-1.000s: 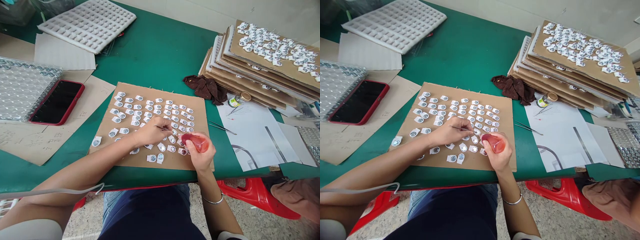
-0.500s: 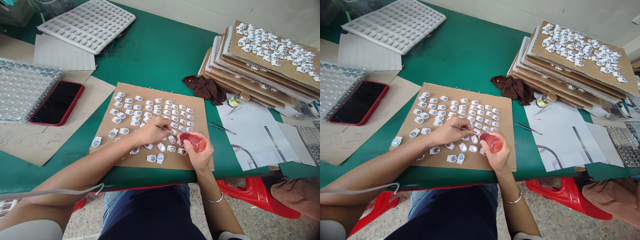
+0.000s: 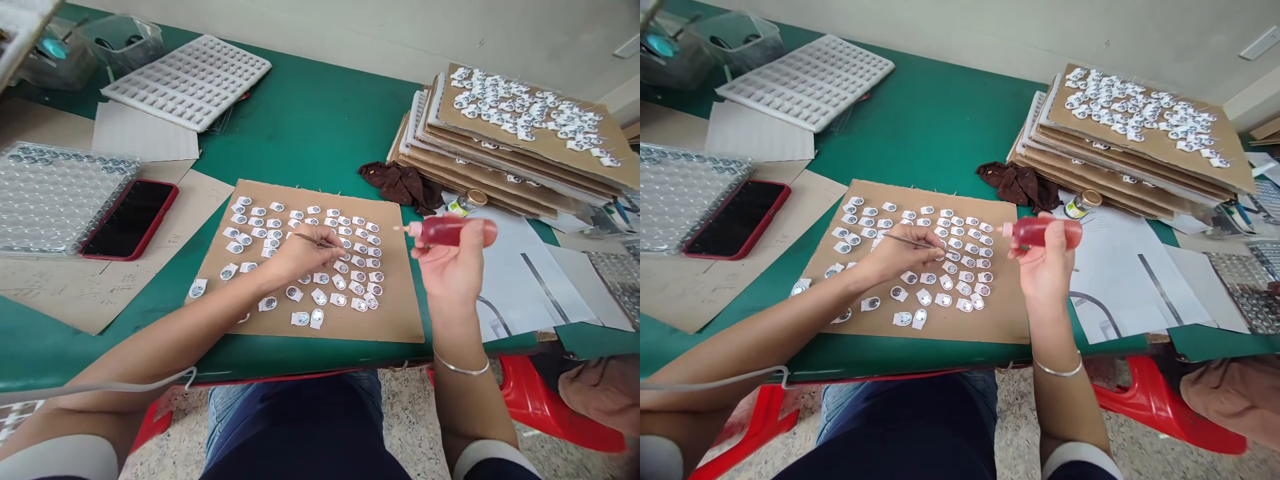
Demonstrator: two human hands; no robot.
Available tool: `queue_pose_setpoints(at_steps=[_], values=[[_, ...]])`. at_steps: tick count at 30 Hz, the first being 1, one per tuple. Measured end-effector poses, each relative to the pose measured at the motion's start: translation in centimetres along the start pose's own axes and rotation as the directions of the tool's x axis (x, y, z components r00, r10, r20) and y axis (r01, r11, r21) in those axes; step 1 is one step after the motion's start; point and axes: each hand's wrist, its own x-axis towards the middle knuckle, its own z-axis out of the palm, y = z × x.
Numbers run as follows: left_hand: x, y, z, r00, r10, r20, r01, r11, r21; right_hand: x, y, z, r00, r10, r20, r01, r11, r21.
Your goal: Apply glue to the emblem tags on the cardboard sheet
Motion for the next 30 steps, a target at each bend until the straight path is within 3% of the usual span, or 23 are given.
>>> queue_pose_setpoints(at_steps=[3, 6, 13, 24, 30], values=[[0.1, 0.6, 0.2, 0.996, 0.037, -0.076, -0.037, 0.999, 0.002, 2.9, -0.4, 1.3, 0.997, -0.04, 0.065, 0.044, 0.997, -0.067], [0.0, 0.0, 0.6, 0.986, 0.115, -0.118, -0.102, 0.989, 0.112, 4.1, 1.2, 2.5, 0.991, -0.092, 0.092, 0.106, 0.982, -0.159], [-0.5, -2.3, 1.2, 0.959, 0.276, -0.056, -0.231, 0.885, 0.405, 3.4, 4.3, 2.1, 0.995, -0.057, 0.078, 0.072, 0.976, -0.204], [-0.2, -2.9, 1.8, 0.969, 0.245, -0.023, -0.21, 0.873, 0.44, 2.5, 4.1, 2.3, 0.987, -0.119, 0.105, 0.145, 0.949, -0.281], [-0.2, -2.4, 1.8, 0.953, 0.302, 0.032, -0.279, 0.829, 0.485, 2.3, 4.1, 2.3, 0.986, -0.124, 0.113, 0.153, 0.942, -0.299]])
